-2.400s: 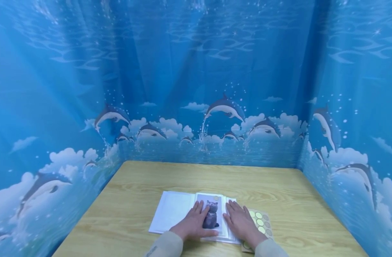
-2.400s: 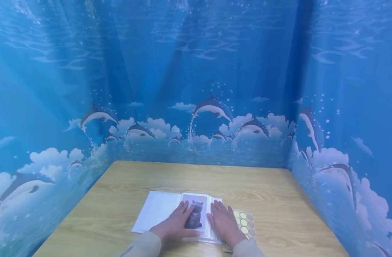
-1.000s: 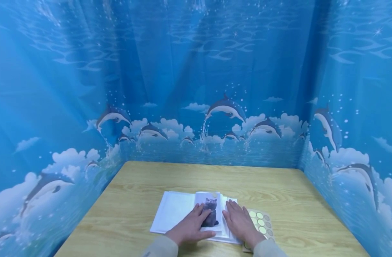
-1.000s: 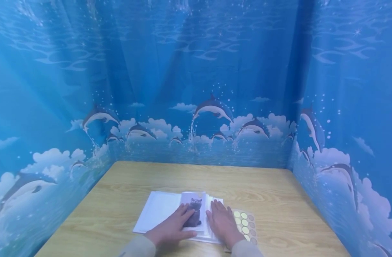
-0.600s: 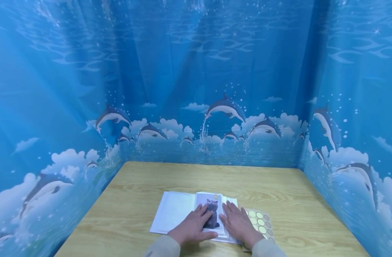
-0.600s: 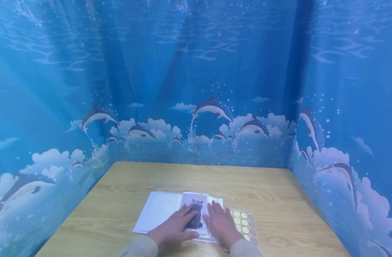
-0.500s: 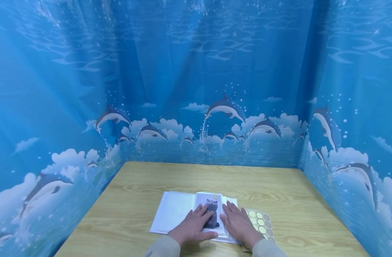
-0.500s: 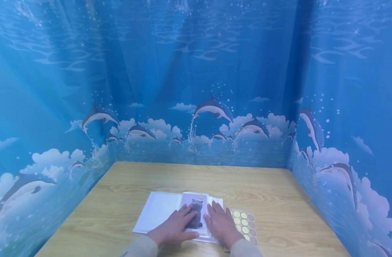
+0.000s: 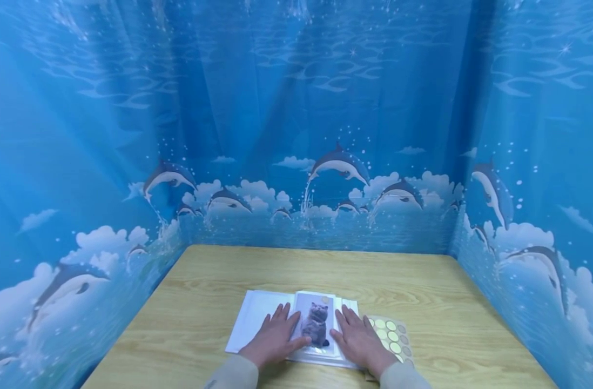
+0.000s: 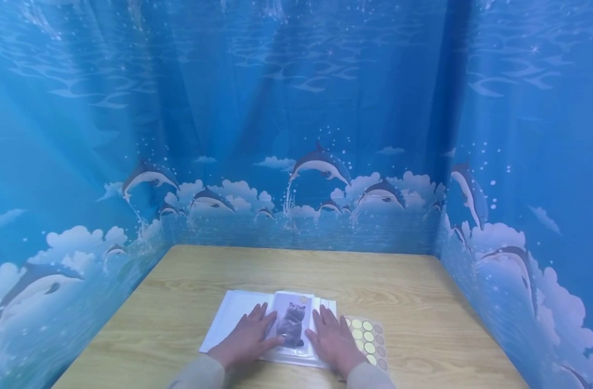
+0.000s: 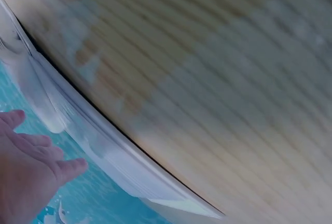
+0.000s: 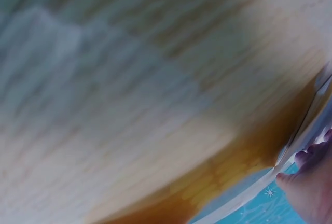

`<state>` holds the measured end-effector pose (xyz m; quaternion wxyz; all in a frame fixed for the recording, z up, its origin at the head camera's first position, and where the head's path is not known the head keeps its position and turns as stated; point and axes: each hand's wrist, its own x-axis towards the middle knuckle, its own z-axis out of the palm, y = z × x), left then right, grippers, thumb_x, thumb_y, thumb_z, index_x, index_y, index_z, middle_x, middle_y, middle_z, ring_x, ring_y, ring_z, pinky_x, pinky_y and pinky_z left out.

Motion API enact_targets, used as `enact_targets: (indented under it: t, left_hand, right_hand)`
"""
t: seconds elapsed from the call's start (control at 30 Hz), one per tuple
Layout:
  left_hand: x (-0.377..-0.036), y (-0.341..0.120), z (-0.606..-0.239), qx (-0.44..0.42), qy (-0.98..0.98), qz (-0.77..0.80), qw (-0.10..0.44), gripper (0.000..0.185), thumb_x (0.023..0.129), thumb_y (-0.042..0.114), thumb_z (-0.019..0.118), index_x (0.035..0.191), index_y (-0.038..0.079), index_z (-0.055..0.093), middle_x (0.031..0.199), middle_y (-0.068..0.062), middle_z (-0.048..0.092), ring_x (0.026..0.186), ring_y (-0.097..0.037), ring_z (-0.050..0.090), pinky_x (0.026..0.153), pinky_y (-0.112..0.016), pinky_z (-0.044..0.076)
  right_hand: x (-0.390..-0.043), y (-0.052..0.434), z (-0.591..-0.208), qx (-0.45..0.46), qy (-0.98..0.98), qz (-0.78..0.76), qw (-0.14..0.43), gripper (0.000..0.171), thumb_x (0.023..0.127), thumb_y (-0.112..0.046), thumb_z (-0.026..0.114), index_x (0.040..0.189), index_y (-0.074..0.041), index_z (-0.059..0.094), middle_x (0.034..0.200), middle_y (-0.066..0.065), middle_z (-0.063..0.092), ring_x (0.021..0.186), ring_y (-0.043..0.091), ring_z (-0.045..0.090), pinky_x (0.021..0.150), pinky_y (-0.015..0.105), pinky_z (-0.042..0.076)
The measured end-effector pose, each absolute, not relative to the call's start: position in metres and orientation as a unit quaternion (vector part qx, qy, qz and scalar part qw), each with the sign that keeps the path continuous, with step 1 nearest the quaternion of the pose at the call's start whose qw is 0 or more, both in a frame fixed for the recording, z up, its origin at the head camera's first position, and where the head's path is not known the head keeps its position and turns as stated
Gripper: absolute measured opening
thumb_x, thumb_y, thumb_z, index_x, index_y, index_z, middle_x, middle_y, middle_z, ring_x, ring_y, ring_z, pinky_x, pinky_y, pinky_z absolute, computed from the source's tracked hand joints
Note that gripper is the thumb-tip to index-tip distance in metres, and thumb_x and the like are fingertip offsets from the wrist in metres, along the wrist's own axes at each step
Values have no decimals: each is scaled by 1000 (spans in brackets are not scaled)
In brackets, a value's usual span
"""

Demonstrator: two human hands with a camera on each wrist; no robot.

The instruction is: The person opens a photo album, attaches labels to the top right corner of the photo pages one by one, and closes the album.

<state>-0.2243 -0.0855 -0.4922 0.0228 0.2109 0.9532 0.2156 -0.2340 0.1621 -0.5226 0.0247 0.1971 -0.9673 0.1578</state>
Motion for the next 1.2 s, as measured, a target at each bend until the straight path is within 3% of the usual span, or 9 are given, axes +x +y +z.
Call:
enact_targets:
  t: [0.93, 1.2]
  left_hand:
    - [-227, -151, -502, 53, 975, 216, -3, 80, 90, 45, 68, 141, -11, 44, 149, -43, 24, 139, -59, 19, 108, -75, 17]
    - [-228, -165, -508, 17, 978, 210, 10, 85, 91, 49, 65, 141, -15, 39, 150, -41, 22, 141, -57, 17, 110, -72, 14]
  right_hand:
    - [-233, 163, -520, 199, -967, 157, 8, 69, 104, -50, 36, 150, 1, 37, 157, 24, 28, 144, 42, 27, 114, 67, 17]
    - [-232, 164, -520, 198, -966, 164, 9, 68, 105, -49, 37, 150, 2, 38, 157, 25, 28, 144, 42, 27, 114, 67, 16]
